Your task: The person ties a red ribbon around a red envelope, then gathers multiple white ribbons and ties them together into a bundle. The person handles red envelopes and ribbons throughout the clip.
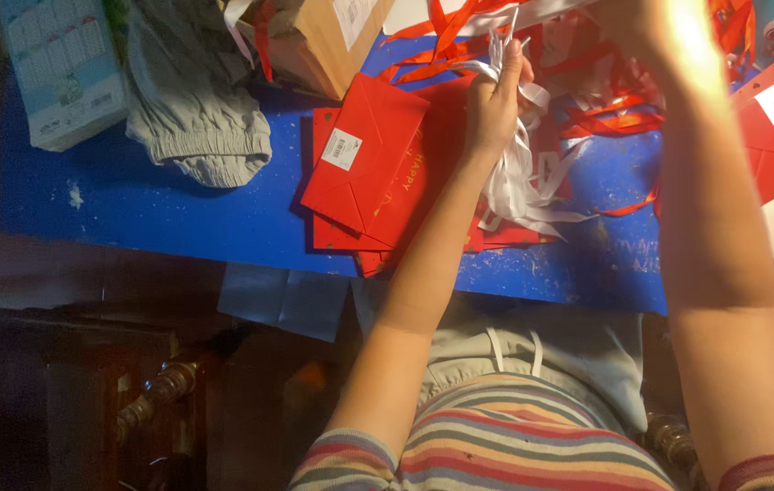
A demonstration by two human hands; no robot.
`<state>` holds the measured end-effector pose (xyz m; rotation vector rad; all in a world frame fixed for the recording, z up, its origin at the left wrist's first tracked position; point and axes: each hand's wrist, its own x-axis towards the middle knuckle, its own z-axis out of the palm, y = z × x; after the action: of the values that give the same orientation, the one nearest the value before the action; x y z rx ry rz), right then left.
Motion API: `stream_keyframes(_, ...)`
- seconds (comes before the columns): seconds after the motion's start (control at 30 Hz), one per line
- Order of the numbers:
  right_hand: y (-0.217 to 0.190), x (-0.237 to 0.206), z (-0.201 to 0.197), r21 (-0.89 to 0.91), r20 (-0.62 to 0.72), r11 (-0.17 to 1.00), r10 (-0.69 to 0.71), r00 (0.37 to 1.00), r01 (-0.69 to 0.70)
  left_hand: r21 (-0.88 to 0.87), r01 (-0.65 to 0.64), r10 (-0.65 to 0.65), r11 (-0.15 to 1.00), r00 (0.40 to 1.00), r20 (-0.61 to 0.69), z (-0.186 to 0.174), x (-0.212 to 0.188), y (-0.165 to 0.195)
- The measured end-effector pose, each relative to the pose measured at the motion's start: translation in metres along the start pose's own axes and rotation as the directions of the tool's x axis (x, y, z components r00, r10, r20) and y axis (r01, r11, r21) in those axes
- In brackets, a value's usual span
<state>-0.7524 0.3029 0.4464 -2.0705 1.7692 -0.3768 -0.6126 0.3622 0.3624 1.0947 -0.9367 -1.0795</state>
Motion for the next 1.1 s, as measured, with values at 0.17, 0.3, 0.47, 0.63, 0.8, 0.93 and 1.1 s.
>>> stream_keyframes(0.17, 0.038, -0.025, -0.015, 0.196, 0.015, 0.978, -0.073, 0.997, 0.068, -0.131, 0.027, -0.031, 0.991, 0.999, -0.029, 0.001, 0.0, -0.005)
stream_keyframes(0.3, 0.067, -0.042, 0.036, -0.251, -0.144, 0.942, -0.265, 0.953, 0.224, -0.224, 0.156, -0.17, 0.962, 0.984, -0.047, -0.002, -0.003, -0.017)
stream_keyframes(0.47, 0.089, -0.064, 0.079, -0.399, -0.363, 0.895, -0.354, 0.862, 0.2, -0.222, -0.07, 0.065, 0.972, 0.997, -0.032, 0.0, -0.002, -0.027)
stream_keyframes(0.63, 0.083, -0.057, 0.083, -0.401, -0.483, 0.888, -0.414, 0.772, 0.225, -0.345, 0.179, -0.153, 0.921, 0.983, 0.101, 0.002, -0.006, -0.034)
stream_keyframes(0.8, 0.082, -0.039, 0.093, -0.323, -0.525, 0.907, -0.411, 0.746, 0.272, -0.644, 0.424, -0.165, 0.637, 0.891, 0.423, 0.003, -0.005, -0.046)
stream_keyframes(0.93, 0.094, -0.036, 0.095, -0.128, -0.562, 0.921, -0.374, 0.738, 0.369, -0.497, 0.584, -0.36, 0.642, 0.802, 0.476, 0.002, -0.001, -0.057)
stream_keyframes(1.1, 0.115, -0.058, 0.108, 0.064, -0.54, 0.903, -0.326, 0.776, 0.424, -0.327, 0.595, -0.394, 0.735, 0.766, 0.508, 0.017, 0.0, -0.074)
